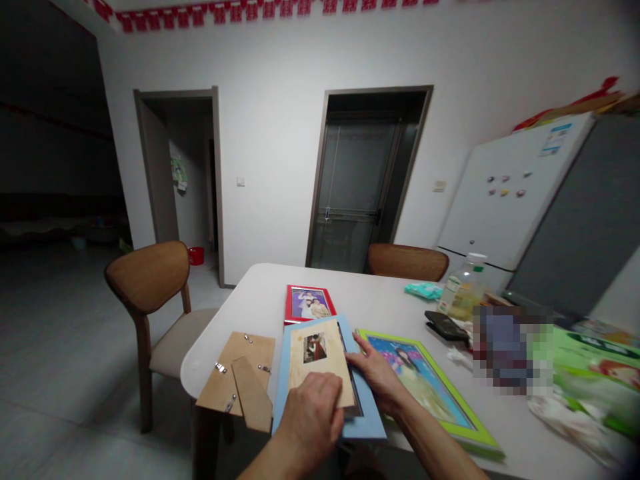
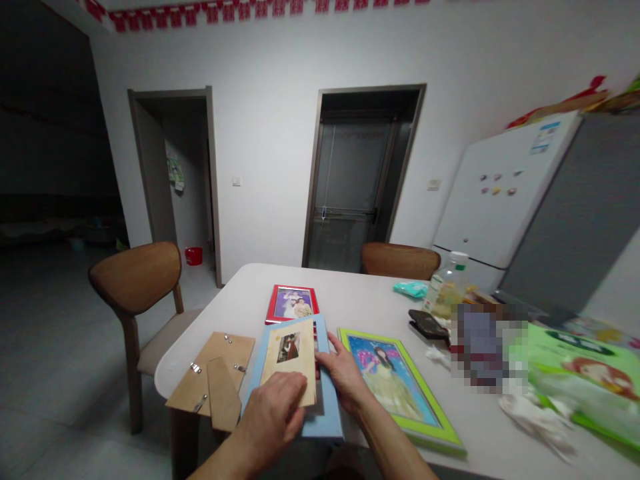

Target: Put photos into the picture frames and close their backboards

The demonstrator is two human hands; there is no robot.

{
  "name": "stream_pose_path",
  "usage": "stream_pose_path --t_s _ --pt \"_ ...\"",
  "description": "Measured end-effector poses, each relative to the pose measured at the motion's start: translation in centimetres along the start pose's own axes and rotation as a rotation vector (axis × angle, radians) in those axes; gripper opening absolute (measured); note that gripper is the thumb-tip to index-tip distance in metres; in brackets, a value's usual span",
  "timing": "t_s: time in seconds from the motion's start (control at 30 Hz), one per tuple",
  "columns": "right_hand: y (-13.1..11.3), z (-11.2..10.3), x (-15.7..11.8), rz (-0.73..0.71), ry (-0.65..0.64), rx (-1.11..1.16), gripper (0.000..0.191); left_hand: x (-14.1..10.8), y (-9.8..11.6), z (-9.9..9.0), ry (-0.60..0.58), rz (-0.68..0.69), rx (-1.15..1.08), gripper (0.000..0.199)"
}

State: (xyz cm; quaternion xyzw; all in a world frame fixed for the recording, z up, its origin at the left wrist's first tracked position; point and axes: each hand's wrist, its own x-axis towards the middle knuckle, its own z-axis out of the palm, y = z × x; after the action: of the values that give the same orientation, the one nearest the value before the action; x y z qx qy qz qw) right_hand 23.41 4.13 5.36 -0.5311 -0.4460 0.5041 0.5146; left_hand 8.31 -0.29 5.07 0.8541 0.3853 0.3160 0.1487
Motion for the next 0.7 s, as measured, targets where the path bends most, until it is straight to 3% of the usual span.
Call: stream_pose_path --t_s 0.1,0.2,0.27,0.43,0.7 --pt "0.9 -1.1 1.2 -0.008 0.019 -0.147 0.059 -0.3 -1.0 -1.7 0.17 -0.042 -0.017 0.036" --pt "2.1 -2.3 2.4 -0.073 0.116 -0.488 0.057 -1.1 -3.1 -3.5 0.373 -0.241 -0.069 0.042" --pt "2.9 -2.9 2.9 -0.144 0.182 -0.763 0.054 -2.1 -4.9 -4.2 0.439 -0.386 -0.074 0.044" --pt "4.4 -3.2 3.1 -0.275 0.18 -1.127 0.043 -5.2 -8.3 -3.8 0.346 -0.594 -0.048 0.042" --pt "4.4 -2.4 2.6 -0.297 0.124 -1.299 0.029 -6.9 -9.1 -2.7 0.219 -0.491 0.333 0.04"
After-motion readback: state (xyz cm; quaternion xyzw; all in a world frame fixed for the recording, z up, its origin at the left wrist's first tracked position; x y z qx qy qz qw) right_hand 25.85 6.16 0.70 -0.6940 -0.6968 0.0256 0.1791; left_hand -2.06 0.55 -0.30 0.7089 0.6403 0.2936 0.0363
